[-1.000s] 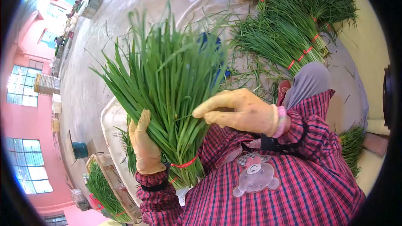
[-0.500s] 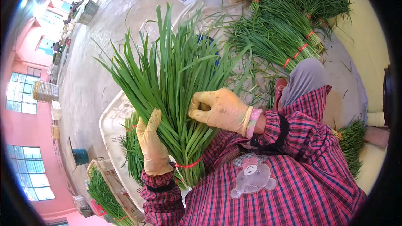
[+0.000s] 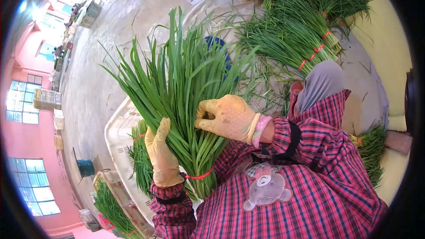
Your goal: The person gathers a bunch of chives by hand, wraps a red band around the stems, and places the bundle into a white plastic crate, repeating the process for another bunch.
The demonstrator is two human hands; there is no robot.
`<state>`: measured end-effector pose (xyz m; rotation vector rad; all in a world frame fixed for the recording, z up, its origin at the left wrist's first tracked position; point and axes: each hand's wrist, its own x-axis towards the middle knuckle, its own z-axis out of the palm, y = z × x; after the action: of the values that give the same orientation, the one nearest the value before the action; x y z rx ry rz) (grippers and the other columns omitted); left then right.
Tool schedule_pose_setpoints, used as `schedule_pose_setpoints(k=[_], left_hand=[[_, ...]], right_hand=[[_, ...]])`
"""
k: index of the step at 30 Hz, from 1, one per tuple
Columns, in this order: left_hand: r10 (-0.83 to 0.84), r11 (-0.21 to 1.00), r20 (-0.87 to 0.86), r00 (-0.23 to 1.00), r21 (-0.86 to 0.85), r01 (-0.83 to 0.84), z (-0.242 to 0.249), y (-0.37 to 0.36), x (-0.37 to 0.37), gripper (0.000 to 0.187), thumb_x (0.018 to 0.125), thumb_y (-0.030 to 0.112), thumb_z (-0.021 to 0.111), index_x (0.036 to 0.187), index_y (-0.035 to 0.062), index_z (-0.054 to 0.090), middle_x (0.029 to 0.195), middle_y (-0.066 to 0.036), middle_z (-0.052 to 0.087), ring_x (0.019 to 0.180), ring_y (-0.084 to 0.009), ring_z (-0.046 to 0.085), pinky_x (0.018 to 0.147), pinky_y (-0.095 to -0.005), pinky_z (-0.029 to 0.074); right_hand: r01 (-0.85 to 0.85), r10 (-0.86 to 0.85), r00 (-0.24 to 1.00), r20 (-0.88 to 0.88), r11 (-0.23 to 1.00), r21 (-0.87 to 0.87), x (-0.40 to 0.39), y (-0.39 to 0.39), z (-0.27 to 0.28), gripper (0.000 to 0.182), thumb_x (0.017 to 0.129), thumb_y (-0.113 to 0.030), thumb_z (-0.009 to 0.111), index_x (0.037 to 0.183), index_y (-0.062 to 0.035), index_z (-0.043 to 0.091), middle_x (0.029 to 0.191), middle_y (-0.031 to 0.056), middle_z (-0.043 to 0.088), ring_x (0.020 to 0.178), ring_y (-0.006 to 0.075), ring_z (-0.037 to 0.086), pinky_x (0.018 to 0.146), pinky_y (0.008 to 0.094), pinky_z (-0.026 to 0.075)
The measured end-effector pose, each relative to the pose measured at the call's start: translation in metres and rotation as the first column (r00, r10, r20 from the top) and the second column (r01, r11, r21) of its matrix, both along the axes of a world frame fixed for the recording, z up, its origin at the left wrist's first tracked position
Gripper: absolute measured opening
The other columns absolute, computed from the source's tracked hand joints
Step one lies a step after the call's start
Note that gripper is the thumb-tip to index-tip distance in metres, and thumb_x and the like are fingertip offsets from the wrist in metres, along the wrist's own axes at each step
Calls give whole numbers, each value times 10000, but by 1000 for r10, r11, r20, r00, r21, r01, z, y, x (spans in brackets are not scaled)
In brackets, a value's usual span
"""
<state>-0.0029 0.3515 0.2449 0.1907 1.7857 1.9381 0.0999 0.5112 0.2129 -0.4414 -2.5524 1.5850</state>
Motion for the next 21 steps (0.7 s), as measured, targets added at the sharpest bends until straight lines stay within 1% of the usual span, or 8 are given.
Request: schedule_pose_setpoints(k=[5,7,9,11,15,18,20,21], left_hand=[[-2,999,-56,998,-37,0,-3,1,1,403,932,162,528,1277,-46,511,1117,-113,624,936,-198,629,827,-307,511],[-8,1000,-41,999,-22,7,-6,-4,-4,404,933,160,526,1280,-47,508,1117,-114,624,936,-202,630,826,-309,511],[38,997,61,997,63,-42,-7,-8,-8,295,919,67,583,1202,-14,595,1113,-76,649,928,-180,647,818,-314,540],[53,996,55,997,63,-56,-11,-13,-13,302,919,74,580,1208,-15,589,1113,-83,649,923,-188,651,812,-320,545],[71,992,77,995,99,-78,-4,-18,-14,335,918,102,578,1231,-18,569,1108,-106,651,930,-211,658,814,-331,552],[61,997,-37,997,44,-59,20,-13,-20,362,925,141,573,1244,-31,555,1112,-126,652,938,-234,662,819,-354,554],[53,999,-107,993,-3,-54,39,-2,-21,363,929,148,567,1243,-34,555,1115,-129,652,937,-238,663,816,-360,555],[40,999,-109,993,0,-40,43,5,-20,363,931,157,567,1239,-34,557,1113,-130,652,937,-238,663,823,-361,550]], right_hand=[[131,-150,981,-121,980,-150,-1,5,-14,257,809,-321,639,900,-83,672,773,154,673,756,320,670,700,392,527],[176,-223,962,-160,948,-263,1,14,-12,174,839,-220,635,844,-46,635,688,95,635,616,223,615,608,333,496],[251,-358,930,-83,783,-570,10,31,-1,155,873,-194,634,814,-52,614,645,20,594,546,117,543,517,274,438],[317,-487,869,-92,689,-652,15,50,-14,129,898,-184,633,828,-80,606,639,-33,559,515,45,477,457,214,358],[415,-642,764,-64,565,-713,46,86,-20,202,948,-262,585,839,-92,603,605,-19,532,445,43,387,396,211,291],[237,-435,899,-59,594,-769,65,82,-23,269,962,-314,563,850,-78,624,623,2,560,457,51,426,413,207,330],[15,-59,998,-27,616,-788,72,60,-26,309,956,-350,584,983,-54,667,753,65,670,565,80,592,500,199,456],[-7,10,1000,-2,616,-788,67,45,-22,374,933,-348,625,1145,-40,630,924,113,700,771,161,672,676,264,541]])
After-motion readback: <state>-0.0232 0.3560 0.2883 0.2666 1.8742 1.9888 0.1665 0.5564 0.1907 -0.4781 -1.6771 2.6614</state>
